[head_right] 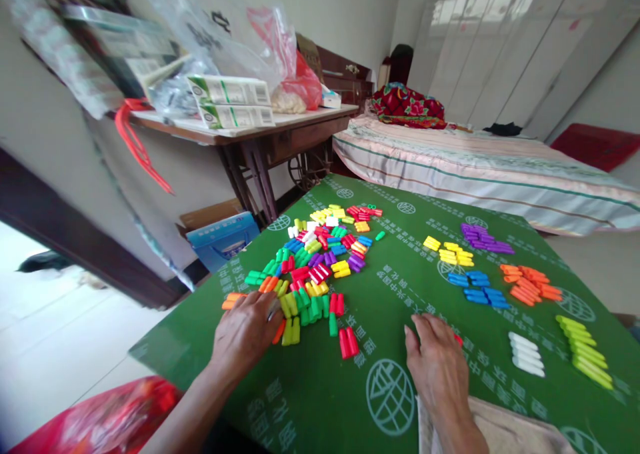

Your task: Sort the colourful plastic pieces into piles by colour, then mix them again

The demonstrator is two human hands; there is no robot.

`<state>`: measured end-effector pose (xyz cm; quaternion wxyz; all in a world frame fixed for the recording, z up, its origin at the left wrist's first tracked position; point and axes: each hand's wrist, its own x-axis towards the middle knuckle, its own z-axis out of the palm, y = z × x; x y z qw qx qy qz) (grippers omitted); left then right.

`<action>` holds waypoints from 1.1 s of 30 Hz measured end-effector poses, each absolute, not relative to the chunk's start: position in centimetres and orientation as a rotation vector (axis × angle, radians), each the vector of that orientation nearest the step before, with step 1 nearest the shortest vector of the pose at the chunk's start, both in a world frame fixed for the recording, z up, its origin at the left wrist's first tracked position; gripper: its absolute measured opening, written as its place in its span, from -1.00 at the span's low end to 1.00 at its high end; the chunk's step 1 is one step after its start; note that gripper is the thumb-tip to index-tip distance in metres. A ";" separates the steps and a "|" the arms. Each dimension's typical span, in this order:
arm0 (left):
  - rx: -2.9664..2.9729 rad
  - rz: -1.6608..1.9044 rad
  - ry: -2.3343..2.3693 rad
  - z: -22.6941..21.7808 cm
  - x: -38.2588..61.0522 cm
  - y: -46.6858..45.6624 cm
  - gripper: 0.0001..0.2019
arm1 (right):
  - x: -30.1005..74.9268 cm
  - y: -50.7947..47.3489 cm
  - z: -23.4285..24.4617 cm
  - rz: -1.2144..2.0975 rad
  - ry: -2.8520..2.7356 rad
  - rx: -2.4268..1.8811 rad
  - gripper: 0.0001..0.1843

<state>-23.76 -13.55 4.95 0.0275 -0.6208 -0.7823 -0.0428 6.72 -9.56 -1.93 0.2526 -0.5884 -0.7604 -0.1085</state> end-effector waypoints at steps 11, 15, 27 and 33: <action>-1.878 -0.199 -2.466 5.1 -24.5 -11.9 -0.67 | 6.0 -9.7 -1.7 -0.235 -1.974 -1.542 -0.68; -1.834 -0.440 -2.569 6.5 -24.4 -12.2 -0.58 | 4.6 -10.0 -0.4 -0.115 -1.866 -1.429 -0.73; -2.118 -2.087 -2.660 5.0 -15.8 -12.9 -0.59 | -1.8 -12.7 4.2 1.529 -1.209 -0.882 -0.69; -2.110 -2.442 -2.713 4.3 -13.4 -13.3 -0.70 | 0.6 -12.6 3.7 1.484 -1.231 -0.951 -0.73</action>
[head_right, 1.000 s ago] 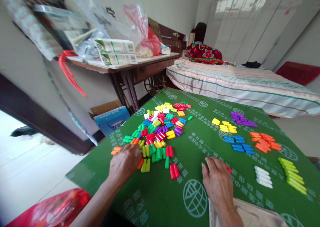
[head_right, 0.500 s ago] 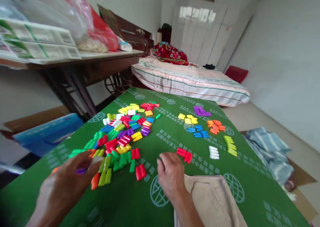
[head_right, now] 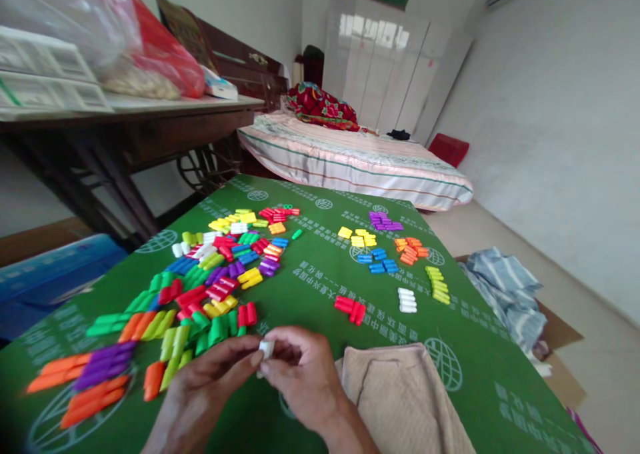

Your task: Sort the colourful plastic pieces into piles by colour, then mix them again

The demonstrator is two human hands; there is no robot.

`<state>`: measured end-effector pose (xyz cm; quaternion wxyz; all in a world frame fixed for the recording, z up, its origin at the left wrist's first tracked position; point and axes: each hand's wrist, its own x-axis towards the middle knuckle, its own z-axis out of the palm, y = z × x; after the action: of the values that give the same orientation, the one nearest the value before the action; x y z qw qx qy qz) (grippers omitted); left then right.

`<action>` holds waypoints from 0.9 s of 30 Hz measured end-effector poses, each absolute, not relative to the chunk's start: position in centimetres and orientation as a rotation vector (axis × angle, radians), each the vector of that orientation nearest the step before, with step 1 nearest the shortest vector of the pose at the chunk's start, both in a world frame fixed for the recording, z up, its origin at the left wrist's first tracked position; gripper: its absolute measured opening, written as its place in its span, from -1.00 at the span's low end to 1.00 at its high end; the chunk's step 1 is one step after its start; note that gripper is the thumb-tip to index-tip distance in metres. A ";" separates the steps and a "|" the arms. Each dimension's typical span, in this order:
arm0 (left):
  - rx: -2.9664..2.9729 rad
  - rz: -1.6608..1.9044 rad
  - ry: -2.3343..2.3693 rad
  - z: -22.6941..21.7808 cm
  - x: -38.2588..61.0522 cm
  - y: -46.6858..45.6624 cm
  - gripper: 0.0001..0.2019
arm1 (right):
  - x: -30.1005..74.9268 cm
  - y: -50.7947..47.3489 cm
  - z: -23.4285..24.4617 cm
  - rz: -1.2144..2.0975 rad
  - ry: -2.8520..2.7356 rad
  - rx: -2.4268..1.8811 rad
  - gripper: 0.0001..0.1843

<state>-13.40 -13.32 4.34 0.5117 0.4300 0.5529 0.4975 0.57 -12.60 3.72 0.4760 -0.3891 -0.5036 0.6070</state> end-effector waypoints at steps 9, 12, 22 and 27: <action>1.321 1.211 1.291 2.5 -12.6 -13.4 -0.78 | 4.8 -12.0 3.8 0.781 -1.760 -1.413 -0.70; 1.616 1.312 1.402 2.3 -13.9 -13.9 -0.82 | 8.7 -10.3 3.9 0.256 -1.895 -1.914 -0.64; 2.316 1.410 1.576 0.6 -18.4 -17.0 -0.87 | 14.5 -7.9 2.4 -0.132 -2.115 -2.573 -0.69; 2.390 1.326 1.667 -0.1 -20.1 -18.1 -0.87 | 16.3 -8.2 0.1 -0.221 -2.048 -2.582 -0.67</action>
<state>-20.12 -18.12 -0.08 -0.0297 0.7462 0.5205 0.4140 16.25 -8.15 0.15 -0.0807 -0.7791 -0.6181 -0.0667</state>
